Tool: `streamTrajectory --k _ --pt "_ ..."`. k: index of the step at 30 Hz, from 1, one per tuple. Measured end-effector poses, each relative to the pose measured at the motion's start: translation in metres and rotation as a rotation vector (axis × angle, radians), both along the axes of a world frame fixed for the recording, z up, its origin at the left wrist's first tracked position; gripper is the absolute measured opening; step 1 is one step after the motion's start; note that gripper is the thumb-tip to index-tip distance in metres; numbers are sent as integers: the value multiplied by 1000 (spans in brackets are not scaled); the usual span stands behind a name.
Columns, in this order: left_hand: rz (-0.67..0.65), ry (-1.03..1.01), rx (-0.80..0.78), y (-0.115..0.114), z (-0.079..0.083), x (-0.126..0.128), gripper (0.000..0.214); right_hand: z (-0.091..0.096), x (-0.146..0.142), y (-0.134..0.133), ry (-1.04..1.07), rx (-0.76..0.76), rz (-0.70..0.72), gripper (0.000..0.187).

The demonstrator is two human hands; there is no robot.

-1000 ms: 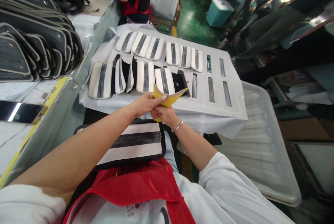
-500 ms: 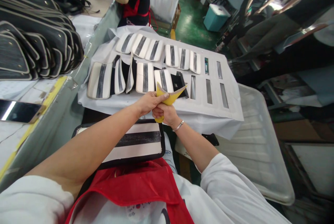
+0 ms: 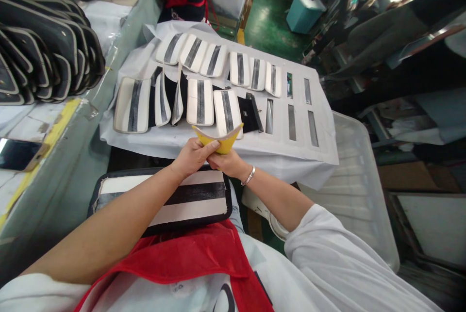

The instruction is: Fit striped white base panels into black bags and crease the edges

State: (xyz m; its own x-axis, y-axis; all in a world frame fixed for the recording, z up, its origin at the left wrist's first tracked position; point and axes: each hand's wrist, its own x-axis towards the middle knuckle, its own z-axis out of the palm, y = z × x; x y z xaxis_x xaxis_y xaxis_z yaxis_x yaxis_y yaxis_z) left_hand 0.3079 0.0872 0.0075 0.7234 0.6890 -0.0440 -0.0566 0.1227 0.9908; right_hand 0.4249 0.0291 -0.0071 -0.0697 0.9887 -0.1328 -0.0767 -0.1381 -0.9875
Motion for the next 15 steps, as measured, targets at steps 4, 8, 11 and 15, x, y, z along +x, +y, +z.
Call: streamTrajectory --k 4,8,11,15 --pt "-169 30 9 4 13 18 42 -4 -1 -12 6 55 -258 32" --pt "-184 52 -23 11 7 17 46 -6 -6 -7 12 49 -275 36" --pt "-135 -10 36 9 2 7 44 -9 -8 -6 -21 84 -220 34" --pt "-142 19 109 1 10 14 47 -13 -6 -13 23 69 -301 35"
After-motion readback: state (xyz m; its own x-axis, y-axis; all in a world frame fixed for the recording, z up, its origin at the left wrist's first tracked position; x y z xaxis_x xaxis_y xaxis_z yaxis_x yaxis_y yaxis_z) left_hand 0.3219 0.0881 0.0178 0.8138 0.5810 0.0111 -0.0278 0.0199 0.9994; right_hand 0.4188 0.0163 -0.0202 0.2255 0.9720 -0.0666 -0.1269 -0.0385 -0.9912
